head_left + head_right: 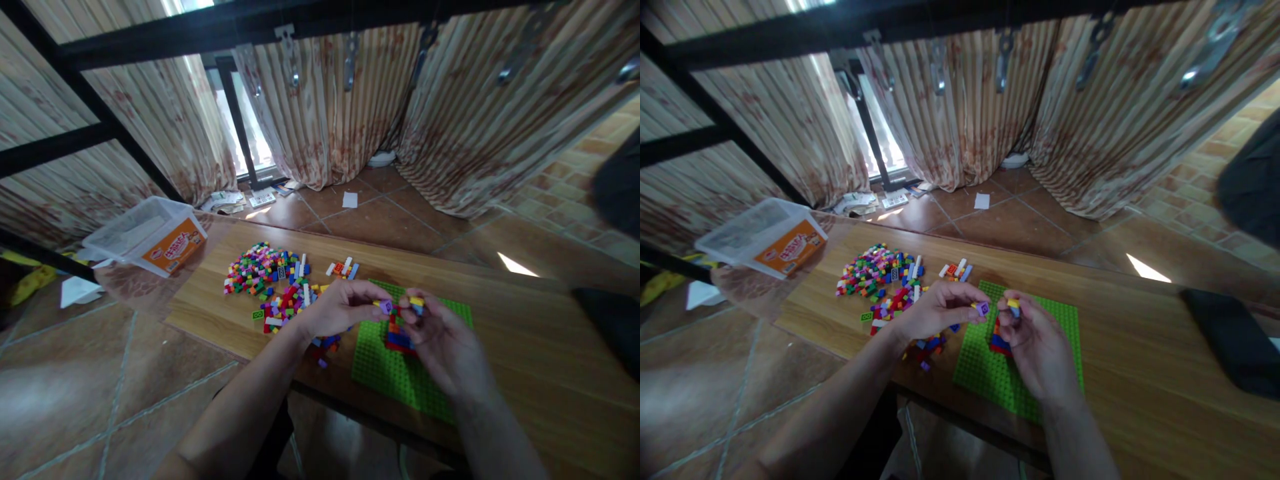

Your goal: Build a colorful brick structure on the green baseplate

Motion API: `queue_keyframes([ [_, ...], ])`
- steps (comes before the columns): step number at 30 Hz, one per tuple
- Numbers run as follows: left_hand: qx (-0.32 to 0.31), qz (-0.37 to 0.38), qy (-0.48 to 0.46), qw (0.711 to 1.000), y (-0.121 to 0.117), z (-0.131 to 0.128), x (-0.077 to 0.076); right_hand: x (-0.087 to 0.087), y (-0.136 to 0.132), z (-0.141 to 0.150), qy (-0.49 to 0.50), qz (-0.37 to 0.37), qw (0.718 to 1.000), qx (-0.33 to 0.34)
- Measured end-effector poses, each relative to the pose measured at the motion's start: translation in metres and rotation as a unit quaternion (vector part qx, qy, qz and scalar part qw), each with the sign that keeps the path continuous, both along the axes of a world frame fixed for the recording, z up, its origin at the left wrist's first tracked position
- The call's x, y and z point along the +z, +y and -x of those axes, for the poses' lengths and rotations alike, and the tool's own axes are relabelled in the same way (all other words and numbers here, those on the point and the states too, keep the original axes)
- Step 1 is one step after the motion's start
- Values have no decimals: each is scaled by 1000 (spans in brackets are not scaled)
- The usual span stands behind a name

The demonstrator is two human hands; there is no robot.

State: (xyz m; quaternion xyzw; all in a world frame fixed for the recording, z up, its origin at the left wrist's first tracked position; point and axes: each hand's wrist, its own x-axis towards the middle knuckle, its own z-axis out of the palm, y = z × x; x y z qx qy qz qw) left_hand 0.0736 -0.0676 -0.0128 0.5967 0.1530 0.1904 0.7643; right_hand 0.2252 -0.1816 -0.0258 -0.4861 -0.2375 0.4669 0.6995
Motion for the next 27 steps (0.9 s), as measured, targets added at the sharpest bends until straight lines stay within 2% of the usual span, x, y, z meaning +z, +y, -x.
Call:
queue_keyframes([
  [3,3,-11,-1,1000,0,-1,-2,8,0,3,53,26,998,19],
  [7,20,-39,-19,999,0,-3,-6,15,1,13,3,74,997,17],
  [11,71,-148,-3,986,-1,-3,-6,12,2,20,-52,107,992,46],
  [15,98,-276,8,956,-5,-3,-4,7,3,22,-46,125,990,38],
  [18,126,-334,-4,934,-6,-3,-4,7,4,22,-36,110,993,35],
  [22,139,-355,-43,923,-7,-4,-4,10,5,24,4,90,996,27],
  [27,139,-338,-61,929,-5,-3,-4,12,5,26,38,84,995,37],
])
